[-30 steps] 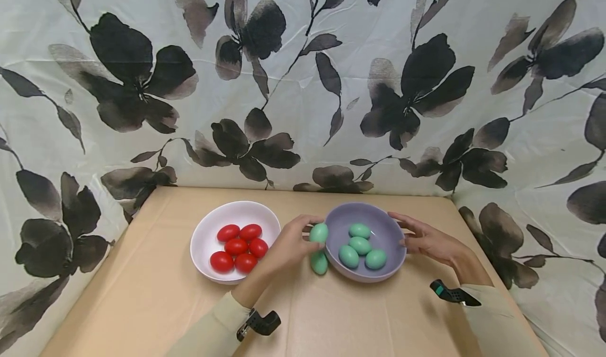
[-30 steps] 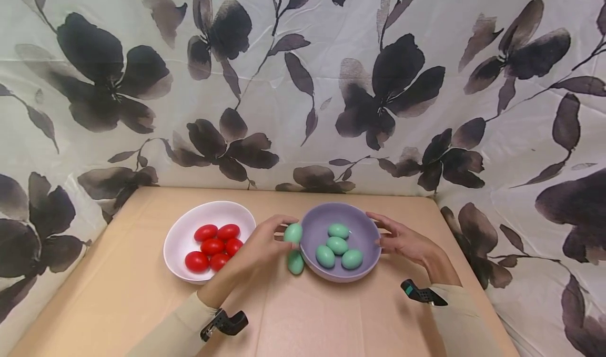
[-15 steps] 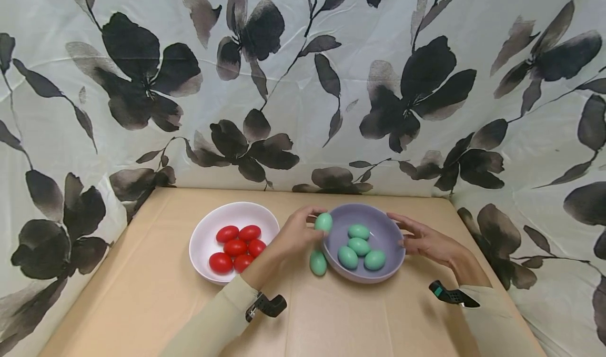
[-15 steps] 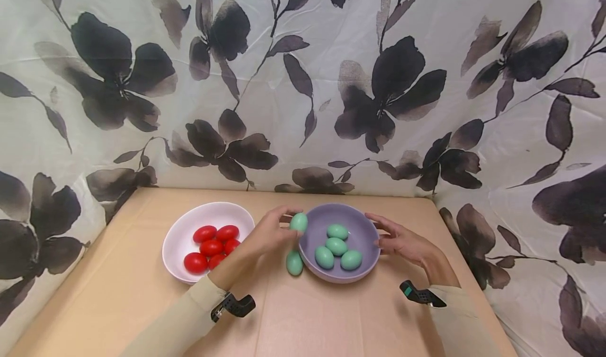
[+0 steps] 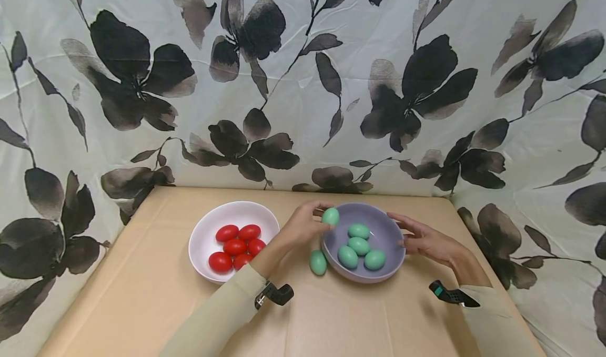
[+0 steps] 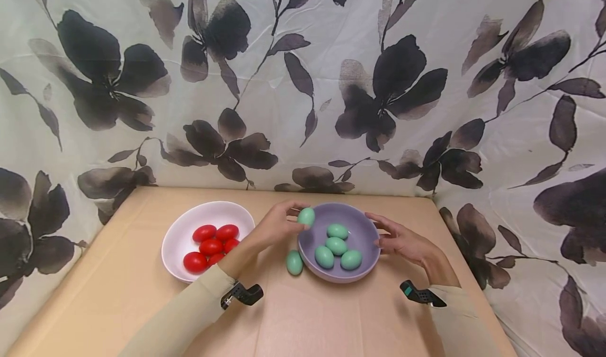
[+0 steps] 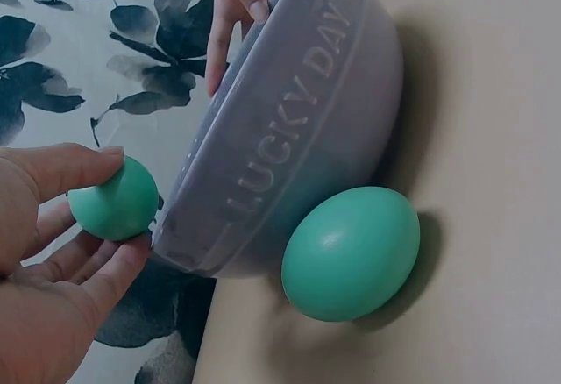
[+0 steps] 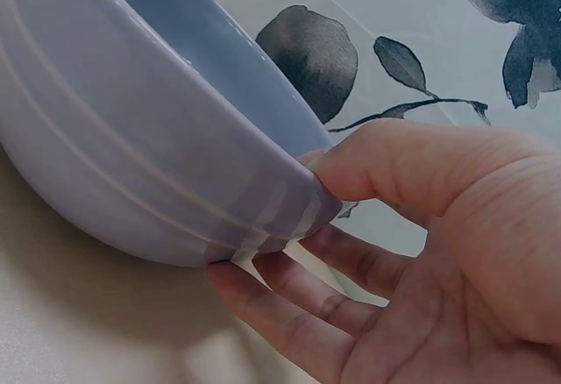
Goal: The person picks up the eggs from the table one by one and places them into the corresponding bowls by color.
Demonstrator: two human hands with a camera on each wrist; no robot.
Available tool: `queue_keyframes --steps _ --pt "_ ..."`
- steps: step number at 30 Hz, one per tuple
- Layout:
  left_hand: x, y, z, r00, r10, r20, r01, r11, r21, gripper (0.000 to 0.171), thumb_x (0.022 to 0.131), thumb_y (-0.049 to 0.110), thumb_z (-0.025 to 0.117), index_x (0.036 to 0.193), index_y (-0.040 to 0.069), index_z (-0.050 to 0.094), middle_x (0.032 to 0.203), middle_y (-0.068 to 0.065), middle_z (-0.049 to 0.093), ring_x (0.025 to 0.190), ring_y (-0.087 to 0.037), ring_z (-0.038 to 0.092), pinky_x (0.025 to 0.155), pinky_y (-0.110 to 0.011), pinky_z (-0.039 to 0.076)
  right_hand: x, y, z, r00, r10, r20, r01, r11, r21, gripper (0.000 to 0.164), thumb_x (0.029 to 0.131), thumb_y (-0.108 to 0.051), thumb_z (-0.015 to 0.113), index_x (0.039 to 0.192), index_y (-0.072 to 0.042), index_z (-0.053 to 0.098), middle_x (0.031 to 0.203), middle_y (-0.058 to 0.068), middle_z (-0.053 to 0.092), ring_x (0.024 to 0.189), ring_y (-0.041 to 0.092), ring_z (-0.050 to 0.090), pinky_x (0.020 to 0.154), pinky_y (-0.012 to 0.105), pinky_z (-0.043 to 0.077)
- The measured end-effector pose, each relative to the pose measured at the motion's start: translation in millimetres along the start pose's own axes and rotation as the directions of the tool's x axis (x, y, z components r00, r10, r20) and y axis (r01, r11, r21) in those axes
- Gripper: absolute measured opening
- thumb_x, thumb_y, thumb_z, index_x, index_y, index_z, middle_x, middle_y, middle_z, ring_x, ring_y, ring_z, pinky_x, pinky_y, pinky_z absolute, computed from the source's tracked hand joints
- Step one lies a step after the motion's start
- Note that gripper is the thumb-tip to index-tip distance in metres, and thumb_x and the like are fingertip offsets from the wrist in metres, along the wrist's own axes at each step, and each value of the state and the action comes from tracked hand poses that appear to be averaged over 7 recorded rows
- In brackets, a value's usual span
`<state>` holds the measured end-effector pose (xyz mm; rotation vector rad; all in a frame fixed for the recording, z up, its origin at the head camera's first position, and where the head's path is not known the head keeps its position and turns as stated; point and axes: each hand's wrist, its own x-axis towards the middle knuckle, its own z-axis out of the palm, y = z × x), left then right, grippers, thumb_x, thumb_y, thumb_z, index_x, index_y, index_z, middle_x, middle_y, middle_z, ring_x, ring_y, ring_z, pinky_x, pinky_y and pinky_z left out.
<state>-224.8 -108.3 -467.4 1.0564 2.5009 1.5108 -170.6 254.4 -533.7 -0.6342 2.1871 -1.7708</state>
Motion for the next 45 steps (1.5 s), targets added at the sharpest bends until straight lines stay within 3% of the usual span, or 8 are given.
queue_keyframes --steps 8,13,26,38,45 --pt "8.5 1.2 8.9 0.999 0.015 0.034 -0.016 1.000 0.014 0.050 0.084 0.005 0.078 0.132 0.007 0.064 0.126 -0.010 0.065 0.117 -0.029 0.061 0.097 -0.042 0.053 -1.8 1.1 0.0 1.000 -0.003 0.003 0.003 1.000 0.010 0.075 0.100 0.002 0.049 0.164 -0.011 0.011 0.162 0.027 0.014 0.135 0.040 0.043 0.099 0.045 0.051" --pt "15.1 -0.1 15.3 0.997 0.053 0.049 -0.055 0.998 0.026 0.051 0.082 0.002 0.078 0.131 0.002 0.063 0.124 -0.011 0.066 0.115 -0.029 0.062 0.100 -0.048 0.051 -2.5 1.5 0.7 1.000 0.001 0.001 -0.001 1.000 0.014 0.075 0.100 0.001 0.050 0.164 -0.012 0.012 0.162 0.027 0.014 0.136 0.041 0.042 0.099 0.046 0.051" --pt "23.1 1.5 25.4 0.992 0.091 0.090 -0.105 0.981 0.166 0.054 0.082 0.004 0.081 0.132 -0.002 0.062 0.129 -0.012 0.062 0.115 -0.026 0.062 0.104 -0.044 0.049 -3.4 1.2 2.9 1.000 0.013 -0.012 -0.013 1.000 0.009 0.074 0.101 -0.001 0.050 0.164 -0.014 0.013 0.162 0.026 0.014 0.138 0.041 0.042 0.100 0.046 0.052" --pt "28.8 2.8 31.9 0.987 0.088 0.137 -0.125 0.948 0.294 0.050 0.086 0.007 0.079 0.132 0.004 0.061 0.129 -0.010 0.059 0.114 -0.019 0.059 0.101 -0.030 0.048 -1.3 0.1 4.7 0.999 0.022 -0.024 -0.022 1.000 0.004 0.075 0.100 0.000 0.052 0.164 -0.013 0.015 0.162 0.027 0.015 0.138 0.043 0.041 0.100 0.045 0.052" --pt "28.9 3.4 36.8 0.979 0.070 0.189 -0.139 0.915 0.379 0.049 0.086 0.010 0.079 0.132 0.007 0.063 0.131 -0.008 0.058 0.118 -0.018 0.057 0.105 -0.029 0.045 -2.1 1.4 4.2 1.000 0.022 -0.020 -0.021 1.000 0.014 0.075 0.100 0.000 0.052 0.164 -0.014 0.014 0.162 0.027 0.015 0.138 0.043 0.041 0.100 0.044 0.052"
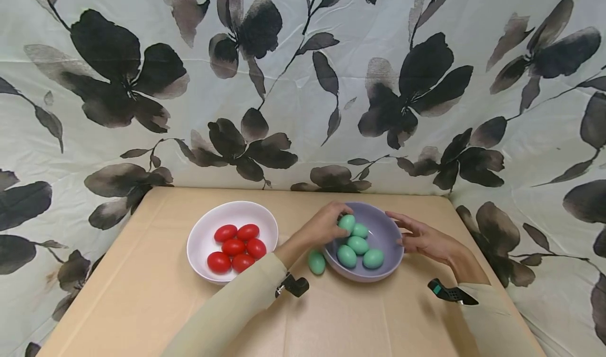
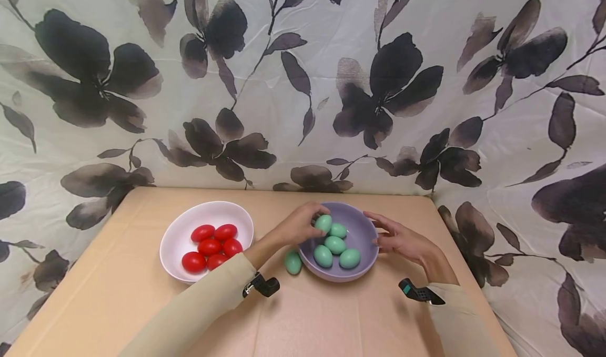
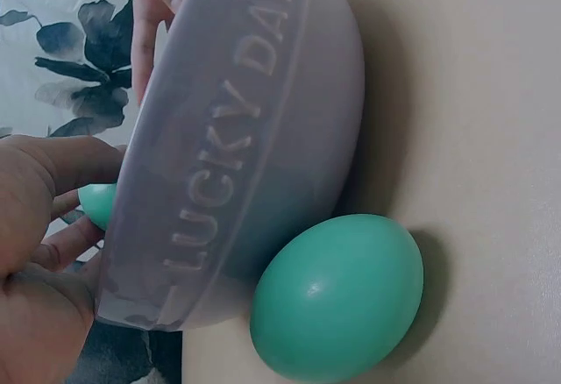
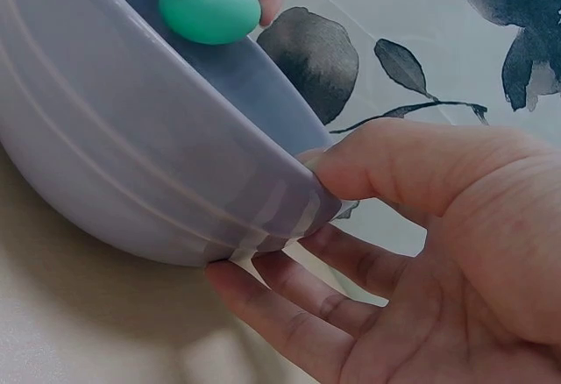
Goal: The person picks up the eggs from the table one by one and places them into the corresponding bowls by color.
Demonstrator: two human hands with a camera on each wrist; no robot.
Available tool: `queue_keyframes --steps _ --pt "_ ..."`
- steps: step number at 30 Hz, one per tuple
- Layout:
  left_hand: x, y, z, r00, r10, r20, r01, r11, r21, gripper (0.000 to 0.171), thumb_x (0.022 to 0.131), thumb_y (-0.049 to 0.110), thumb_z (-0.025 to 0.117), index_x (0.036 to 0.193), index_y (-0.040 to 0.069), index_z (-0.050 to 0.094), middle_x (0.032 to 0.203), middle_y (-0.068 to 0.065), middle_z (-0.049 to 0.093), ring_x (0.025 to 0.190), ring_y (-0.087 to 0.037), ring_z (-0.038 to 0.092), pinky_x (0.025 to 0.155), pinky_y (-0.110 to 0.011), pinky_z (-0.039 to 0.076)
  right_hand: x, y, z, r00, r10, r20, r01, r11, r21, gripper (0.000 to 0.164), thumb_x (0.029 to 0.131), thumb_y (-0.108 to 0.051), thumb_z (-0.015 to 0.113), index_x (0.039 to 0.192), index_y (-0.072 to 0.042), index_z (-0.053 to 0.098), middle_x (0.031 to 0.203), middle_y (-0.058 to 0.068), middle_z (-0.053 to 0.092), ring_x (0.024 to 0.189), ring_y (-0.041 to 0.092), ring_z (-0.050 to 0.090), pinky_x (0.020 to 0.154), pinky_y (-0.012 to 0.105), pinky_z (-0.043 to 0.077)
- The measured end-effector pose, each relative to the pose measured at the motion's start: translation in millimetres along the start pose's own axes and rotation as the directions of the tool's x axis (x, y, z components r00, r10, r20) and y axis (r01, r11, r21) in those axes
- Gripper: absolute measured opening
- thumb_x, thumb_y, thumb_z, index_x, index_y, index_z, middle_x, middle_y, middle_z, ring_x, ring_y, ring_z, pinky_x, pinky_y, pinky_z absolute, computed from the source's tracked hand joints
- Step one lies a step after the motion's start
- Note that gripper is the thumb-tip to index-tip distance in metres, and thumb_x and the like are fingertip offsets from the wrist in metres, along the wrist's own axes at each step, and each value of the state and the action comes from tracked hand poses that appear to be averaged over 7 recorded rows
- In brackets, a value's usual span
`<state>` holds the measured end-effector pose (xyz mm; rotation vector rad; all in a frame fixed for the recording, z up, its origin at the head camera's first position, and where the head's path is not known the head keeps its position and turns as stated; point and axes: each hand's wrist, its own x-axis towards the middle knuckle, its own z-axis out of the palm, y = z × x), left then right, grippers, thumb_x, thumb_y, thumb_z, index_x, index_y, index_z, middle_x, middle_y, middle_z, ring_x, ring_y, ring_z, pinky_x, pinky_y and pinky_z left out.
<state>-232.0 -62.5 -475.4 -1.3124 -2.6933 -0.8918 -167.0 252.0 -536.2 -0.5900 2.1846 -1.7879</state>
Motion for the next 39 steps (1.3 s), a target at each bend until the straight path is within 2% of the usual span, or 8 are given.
queue_keyframes --steps 6,13,23,27,33,36,39 --pt "2.6 2.7 2.1 0.999 0.007 0.053 -0.012 0.995 0.098 0.047 0.086 0.011 0.079 0.131 0.008 0.064 0.127 -0.005 0.063 0.118 -0.017 0.057 0.106 -0.029 0.044 -0.6 -0.2 -0.8 1.000 -0.001 0.005 0.001 1.000 0.002 0.075 0.100 -0.001 0.052 0.164 -0.015 0.013 0.162 0.027 0.014 0.137 0.041 0.042 0.100 0.044 0.052" --pt "3.6 7.8 4.9 0.989 0.010 0.145 -0.045 0.971 0.235 0.049 0.086 0.012 0.079 0.133 0.008 0.064 0.128 -0.004 0.064 0.119 -0.014 0.057 0.105 -0.026 0.044 -1.0 0.6 -1.8 1.000 0.005 0.007 -0.005 1.000 0.003 0.076 0.100 -0.002 0.053 0.164 -0.016 0.014 0.164 0.025 0.013 0.139 0.043 0.041 0.101 0.048 0.050" --pt "1.7 13.0 8.8 0.985 -0.010 0.170 -0.052 0.933 0.356 0.049 0.086 0.015 0.080 0.133 0.010 0.064 0.127 -0.003 0.063 0.117 -0.013 0.057 0.105 -0.025 0.044 -0.6 2.3 -3.8 1.000 -0.005 0.019 0.005 1.000 0.020 0.076 0.100 -0.001 0.052 0.164 -0.015 0.014 0.163 0.025 0.012 0.137 0.040 0.042 0.100 0.045 0.051" --pt "1.2 15.2 7.9 0.982 -0.007 0.188 -0.063 0.929 0.365 0.047 0.086 0.014 0.080 0.131 0.009 0.065 0.125 -0.003 0.063 0.115 -0.012 0.057 0.104 -0.025 0.045 -0.5 2.9 -4.7 1.000 -0.013 0.027 0.012 0.999 0.035 0.076 0.100 -0.001 0.052 0.164 -0.014 0.013 0.163 0.026 0.012 0.137 0.039 0.043 0.099 0.044 0.052" --pt "2.6 16.2 6.0 0.968 0.030 0.249 -0.124 0.919 0.374 0.041 0.087 0.007 0.075 0.127 0.008 0.069 0.124 -0.002 0.067 0.119 -0.013 0.059 0.105 -0.024 0.044 -0.1 2.9 -5.9 0.999 -0.021 0.033 0.020 0.999 0.028 0.076 0.100 -0.001 0.052 0.164 -0.014 0.012 0.163 0.026 0.012 0.137 0.042 0.042 0.099 0.045 0.052" --pt "3.3 14.0 4.6 0.965 0.051 0.257 -0.142 0.927 0.347 0.041 0.086 0.005 0.075 0.127 0.008 0.069 0.123 -0.002 0.068 0.118 -0.014 0.060 0.105 -0.024 0.044 0.5 2.3 -6.7 0.999 -0.021 0.031 0.021 1.000 0.013 0.076 0.101 -0.002 0.052 0.164 -0.014 0.012 0.163 0.026 0.012 0.137 0.043 0.042 0.100 0.047 0.051" --pt "2.5 9.1 2.4 0.964 0.079 0.254 -0.151 0.949 0.276 0.040 0.088 0.006 0.075 0.127 0.007 0.068 0.124 -0.004 0.067 0.116 -0.016 0.060 0.103 -0.024 0.045 1.4 1.6 -7.5 0.999 -0.015 0.028 0.015 1.000 0.007 0.075 0.101 -0.001 0.052 0.164 -0.015 0.013 0.163 0.025 0.013 0.137 0.042 0.042 0.101 0.048 0.050"
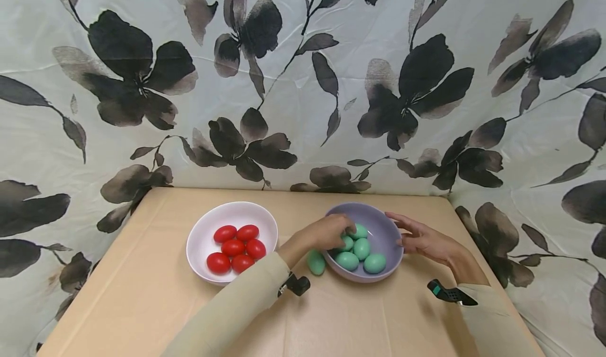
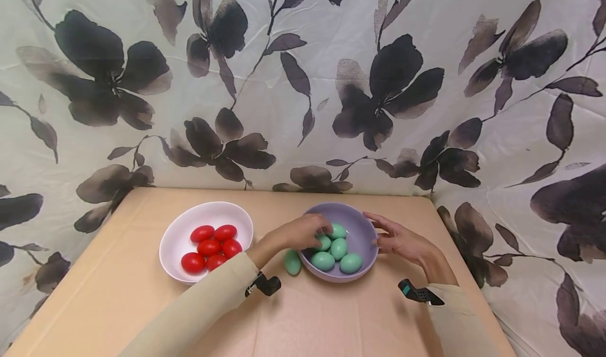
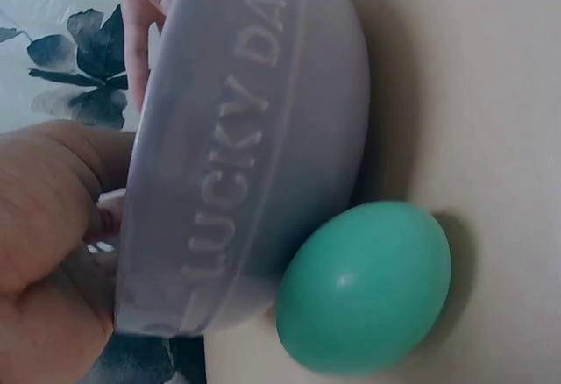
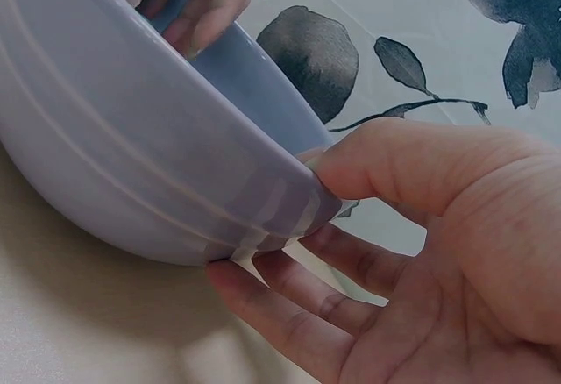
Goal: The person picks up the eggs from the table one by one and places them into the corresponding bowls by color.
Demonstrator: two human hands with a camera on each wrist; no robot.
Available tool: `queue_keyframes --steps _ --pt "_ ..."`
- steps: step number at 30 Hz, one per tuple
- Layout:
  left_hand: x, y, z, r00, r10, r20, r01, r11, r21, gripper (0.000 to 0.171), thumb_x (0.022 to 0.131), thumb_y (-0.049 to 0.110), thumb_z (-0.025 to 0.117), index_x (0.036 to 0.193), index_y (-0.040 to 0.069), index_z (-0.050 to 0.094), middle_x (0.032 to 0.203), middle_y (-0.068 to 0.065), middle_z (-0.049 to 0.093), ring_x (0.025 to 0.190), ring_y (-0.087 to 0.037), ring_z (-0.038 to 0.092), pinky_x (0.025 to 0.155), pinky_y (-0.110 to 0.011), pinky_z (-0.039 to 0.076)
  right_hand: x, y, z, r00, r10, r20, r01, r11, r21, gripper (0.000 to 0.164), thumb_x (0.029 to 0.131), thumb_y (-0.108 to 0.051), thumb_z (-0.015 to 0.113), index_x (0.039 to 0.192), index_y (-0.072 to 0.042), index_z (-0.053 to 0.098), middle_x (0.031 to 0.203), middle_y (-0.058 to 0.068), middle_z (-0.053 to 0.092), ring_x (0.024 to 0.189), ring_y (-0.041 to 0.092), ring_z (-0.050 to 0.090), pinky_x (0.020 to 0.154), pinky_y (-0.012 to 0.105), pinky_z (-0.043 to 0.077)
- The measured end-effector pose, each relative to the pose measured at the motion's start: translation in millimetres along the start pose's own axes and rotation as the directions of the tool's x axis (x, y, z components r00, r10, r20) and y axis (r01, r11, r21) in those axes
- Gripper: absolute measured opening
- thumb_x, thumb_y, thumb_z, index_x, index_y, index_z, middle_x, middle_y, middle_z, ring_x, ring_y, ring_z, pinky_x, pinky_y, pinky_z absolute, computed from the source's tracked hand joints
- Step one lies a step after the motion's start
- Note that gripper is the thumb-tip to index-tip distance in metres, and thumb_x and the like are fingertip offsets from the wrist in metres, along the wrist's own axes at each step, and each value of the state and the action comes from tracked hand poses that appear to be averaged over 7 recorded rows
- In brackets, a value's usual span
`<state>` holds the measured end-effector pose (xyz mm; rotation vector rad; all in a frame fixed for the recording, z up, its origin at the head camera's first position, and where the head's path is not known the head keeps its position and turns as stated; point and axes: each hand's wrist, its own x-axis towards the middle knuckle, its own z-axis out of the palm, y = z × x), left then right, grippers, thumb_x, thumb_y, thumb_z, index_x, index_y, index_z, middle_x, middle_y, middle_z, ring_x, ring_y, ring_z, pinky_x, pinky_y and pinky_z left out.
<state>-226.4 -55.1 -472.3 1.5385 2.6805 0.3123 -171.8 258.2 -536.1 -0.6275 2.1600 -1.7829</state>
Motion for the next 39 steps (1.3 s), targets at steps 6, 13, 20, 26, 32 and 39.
queue_keyframes --steps 6,13,20,26,32,39 --pt "-12.0 -9.0 -7.0 0.996 0.063 -0.059 -0.072 0.985 -0.155 0.039 0.092 0.011 0.072 0.130 0.005 0.065 0.126 -0.010 0.065 0.114 -0.019 0.063 0.098 -0.026 0.050 1.3 0.6 0.4 1.000 0.014 -0.003 -0.014 1.000 -0.009 0.076 0.100 -0.001 0.052 0.164 -0.016 0.014 0.163 0.025 0.012 0.137 0.039 0.043 0.102 0.048 0.050" --pt "-30.2 -13.1 -19.2 0.985 0.020 -0.174 -0.063 0.968 -0.243 0.040 0.092 0.012 0.072 0.130 0.006 0.064 0.129 -0.009 0.064 0.116 -0.021 0.061 0.099 -0.036 0.051 0.2 -0.2 2.9 1.000 -0.001 -0.005 0.001 1.000 -0.009 0.075 0.100 -0.002 0.051 0.164 -0.015 0.013 0.163 0.026 0.013 0.136 0.042 0.043 0.101 0.049 0.050" --pt "-49.7 -18.2 -20.0 0.962 -0.077 -0.261 -0.007 0.952 -0.305 0.044 0.090 0.013 0.073 0.132 0.004 0.062 0.130 -0.007 0.060 0.118 -0.026 0.060 0.100 -0.040 0.051 -2.7 0.3 5.9 1.000 -0.018 -0.002 0.018 1.000 -0.001 0.075 0.101 0.000 0.050 0.164 -0.013 0.012 0.162 0.027 0.012 0.137 0.045 0.042 0.101 0.048 0.051" --pt "-66.1 -21.7 -10.8 0.939 -0.165 -0.301 0.023 0.905 -0.425 0.049 0.090 0.006 0.072 0.137 0.003 0.057 0.132 -0.009 0.056 0.119 -0.029 0.058 0.099 -0.043 0.052 -4.1 0.5 7.2 1.000 -0.012 -0.010 0.012 1.000 -0.009 0.075 0.101 -0.001 0.050 0.164 -0.014 0.012 0.163 0.027 0.012 0.137 0.045 0.042 0.101 0.046 0.051" --pt "-79.9 -22.2 1.2 0.930 -0.247 -0.273 0.093 0.876 -0.474 0.061 0.090 0.009 0.072 0.145 0.001 0.046 0.132 -0.014 0.055 0.118 -0.029 0.057 0.099 -0.042 0.053 -5.1 0.5 9.1 1.000 -0.007 -0.018 0.006 1.000 -0.019 0.075 0.101 -0.003 0.051 0.164 -0.015 0.013 0.163 0.026 0.013 0.140 0.046 0.039 0.101 0.044 0.052" --pt "-90.5 -20.1 11.8 0.934 -0.283 -0.217 0.142 0.854 -0.500 0.062 0.091 0.011 0.069 0.146 0.001 0.043 0.130 -0.015 0.056 0.118 -0.030 0.058 0.099 -0.043 0.053 -6.0 0.5 12.1 0.999 -0.008 -0.033 0.006 0.999 -0.037 0.075 0.100 -0.003 0.053 0.164 -0.016 0.015 0.163 0.026 0.014 0.139 0.046 0.040 0.100 0.045 0.052"
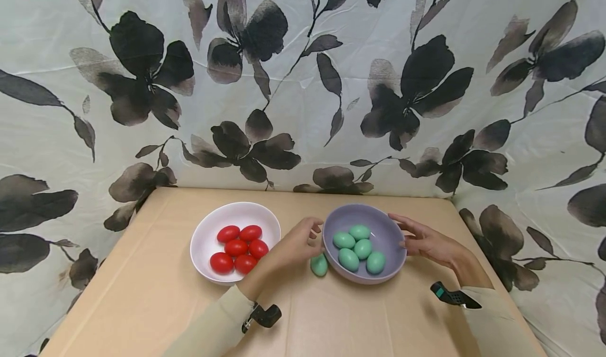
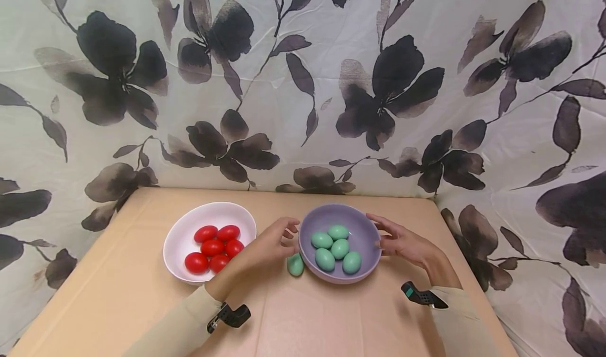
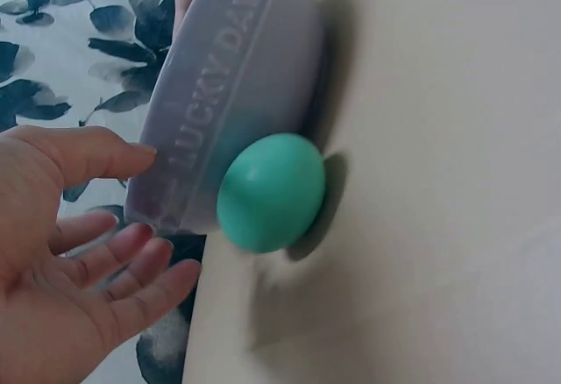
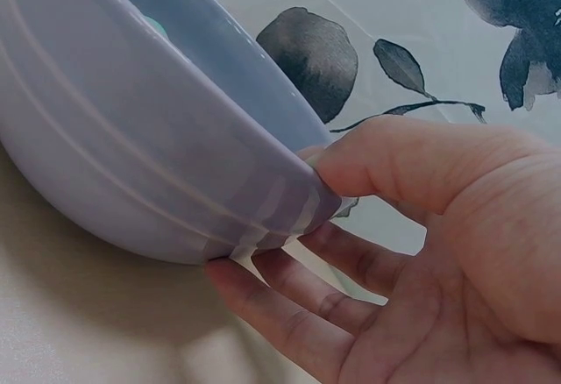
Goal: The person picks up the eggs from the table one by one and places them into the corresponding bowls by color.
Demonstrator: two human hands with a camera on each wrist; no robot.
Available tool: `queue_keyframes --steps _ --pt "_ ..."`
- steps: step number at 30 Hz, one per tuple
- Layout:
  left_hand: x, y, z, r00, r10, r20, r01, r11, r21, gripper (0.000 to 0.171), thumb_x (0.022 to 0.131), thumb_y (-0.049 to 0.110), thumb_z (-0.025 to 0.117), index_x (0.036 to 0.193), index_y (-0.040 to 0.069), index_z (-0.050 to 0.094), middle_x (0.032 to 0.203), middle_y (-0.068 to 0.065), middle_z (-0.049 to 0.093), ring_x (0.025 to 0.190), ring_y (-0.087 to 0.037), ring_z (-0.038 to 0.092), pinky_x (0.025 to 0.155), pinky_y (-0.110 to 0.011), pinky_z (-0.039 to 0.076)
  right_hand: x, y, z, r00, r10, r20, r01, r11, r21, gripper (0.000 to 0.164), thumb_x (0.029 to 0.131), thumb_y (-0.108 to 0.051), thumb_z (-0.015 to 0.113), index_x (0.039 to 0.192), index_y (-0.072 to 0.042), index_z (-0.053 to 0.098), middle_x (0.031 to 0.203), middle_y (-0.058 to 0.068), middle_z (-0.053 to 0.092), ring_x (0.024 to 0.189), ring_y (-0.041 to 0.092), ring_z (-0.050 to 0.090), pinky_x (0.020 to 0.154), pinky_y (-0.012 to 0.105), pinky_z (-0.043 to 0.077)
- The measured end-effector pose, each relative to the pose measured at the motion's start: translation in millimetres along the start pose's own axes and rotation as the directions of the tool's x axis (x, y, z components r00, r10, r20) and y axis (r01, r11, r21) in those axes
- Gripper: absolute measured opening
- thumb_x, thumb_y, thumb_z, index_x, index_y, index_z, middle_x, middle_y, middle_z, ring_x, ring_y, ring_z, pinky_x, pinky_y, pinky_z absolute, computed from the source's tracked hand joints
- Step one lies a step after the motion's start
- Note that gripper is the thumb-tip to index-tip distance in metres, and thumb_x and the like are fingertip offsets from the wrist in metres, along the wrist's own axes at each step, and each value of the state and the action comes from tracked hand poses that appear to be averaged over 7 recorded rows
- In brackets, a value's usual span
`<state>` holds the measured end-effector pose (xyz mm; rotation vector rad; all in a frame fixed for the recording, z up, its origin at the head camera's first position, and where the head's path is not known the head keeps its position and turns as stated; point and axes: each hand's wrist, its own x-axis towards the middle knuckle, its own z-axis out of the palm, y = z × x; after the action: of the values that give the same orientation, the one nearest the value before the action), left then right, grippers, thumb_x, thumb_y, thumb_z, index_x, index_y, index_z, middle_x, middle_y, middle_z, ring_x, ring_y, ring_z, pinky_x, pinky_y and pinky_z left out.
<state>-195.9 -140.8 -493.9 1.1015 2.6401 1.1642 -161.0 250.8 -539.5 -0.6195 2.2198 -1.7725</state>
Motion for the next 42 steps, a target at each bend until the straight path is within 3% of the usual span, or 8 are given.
queue_keyframes --steps 8,15,22,29,34,37,42 --pt "-8.1 -6.5 10.6 0.998 -0.051 0.023 0.050 0.998 0.027 0.064 0.089 0.010 0.073 0.145 0.000 0.044 0.129 -0.017 0.057 0.120 -0.034 0.058 0.103 -0.046 0.049 -0.3 0.4 -0.2 1.000 -0.005 0.004 0.005 1.000 0.000 0.075 0.100 -0.001 0.051 0.164 -0.015 0.014 0.163 0.027 0.013 0.138 0.047 0.040 0.100 0.046 0.052" --pt "-13.9 -15.5 18.5 0.996 -0.085 0.039 0.083 0.995 0.049 0.064 0.086 0.017 0.077 0.141 0.000 0.049 0.126 -0.015 0.061 0.113 -0.028 0.059 0.103 -0.045 0.049 0.3 0.8 -0.5 1.000 -0.003 0.005 0.003 1.000 0.011 0.074 0.101 -0.002 0.051 0.164 -0.015 0.014 0.163 0.026 0.013 0.139 0.046 0.040 0.100 0.047 0.052" --pt "-16.4 -21.4 22.6 0.996 -0.072 0.047 0.071 0.997 0.031 0.061 0.084 0.016 0.080 0.136 -0.002 0.053 0.110 -0.007 0.063 0.100 -0.020 0.059 0.092 -0.038 0.052 1.5 0.6 -0.2 1.000 -0.002 -0.004 0.002 1.000 0.000 0.074 0.101 -0.004 0.052 0.164 -0.017 0.015 0.163 0.025 0.015 0.139 0.046 0.040 0.101 0.045 0.051" --pt "-17.4 -25.7 26.9 0.998 -0.056 0.038 0.055 0.998 0.026 0.052 0.083 0.012 0.080 0.128 -0.002 0.057 0.106 -0.006 0.061 0.097 -0.019 0.057 0.089 -0.034 0.051 1.7 1.3 -0.4 1.000 0.004 -0.012 -0.004 1.000 0.006 0.075 0.100 -0.003 0.053 0.164 -0.016 0.016 0.163 0.025 0.016 0.139 0.045 0.041 0.100 0.045 0.051" --pt "-18.0 -26.4 28.3 0.996 -0.080 0.029 0.080 0.997 0.007 0.048 0.083 0.014 0.080 0.123 -0.001 0.060 0.104 -0.004 0.064 0.096 -0.019 0.059 0.087 -0.033 0.052 1.9 1.3 -0.7 1.000 0.004 -0.010 -0.004 1.000 0.009 0.075 0.100 -0.003 0.052 0.164 -0.016 0.015 0.163 0.025 0.015 0.138 0.044 0.041 0.100 0.045 0.051" --pt "-18.1 -26.8 28.9 0.995 -0.095 0.023 0.094 0.995 0.023 0.047 0.082 0.016 0.081 0.122 -0.001 0.063 0.103 -0.003 0.065 0.095 -0.018 0.061 0.086 -0.032 0.052 1.8 1.3 -0.7 1.000 0.002 -0.009 -0.002 1.000 0.009 0.075 0.100 -0.002 0.052 0.164 -0.015 0.015 0.163 0.026 0.014 0.138 0.044 0.041 0.100 0.045 0.051" --pt "-18.9 -25.8 30.2 0.998 -0.067 0.013 0.066 0.995 0.074 0.046 0.082 0.017 0.082 0.121 -0.001 0.066 0.103 -0.004 0.064 0.094 -0.019 0.058 0.085 -0.032 0.051 1.5 1.3 -0.7 1.000 0.002 -0.011 -0.002 1.000 0.004 0.075 0.099 -0.003 0.052 0.164 -0.015 0.016 0.162 0.026 0.015 0.138 0.044 0.042 0.099 0.044 0.052"
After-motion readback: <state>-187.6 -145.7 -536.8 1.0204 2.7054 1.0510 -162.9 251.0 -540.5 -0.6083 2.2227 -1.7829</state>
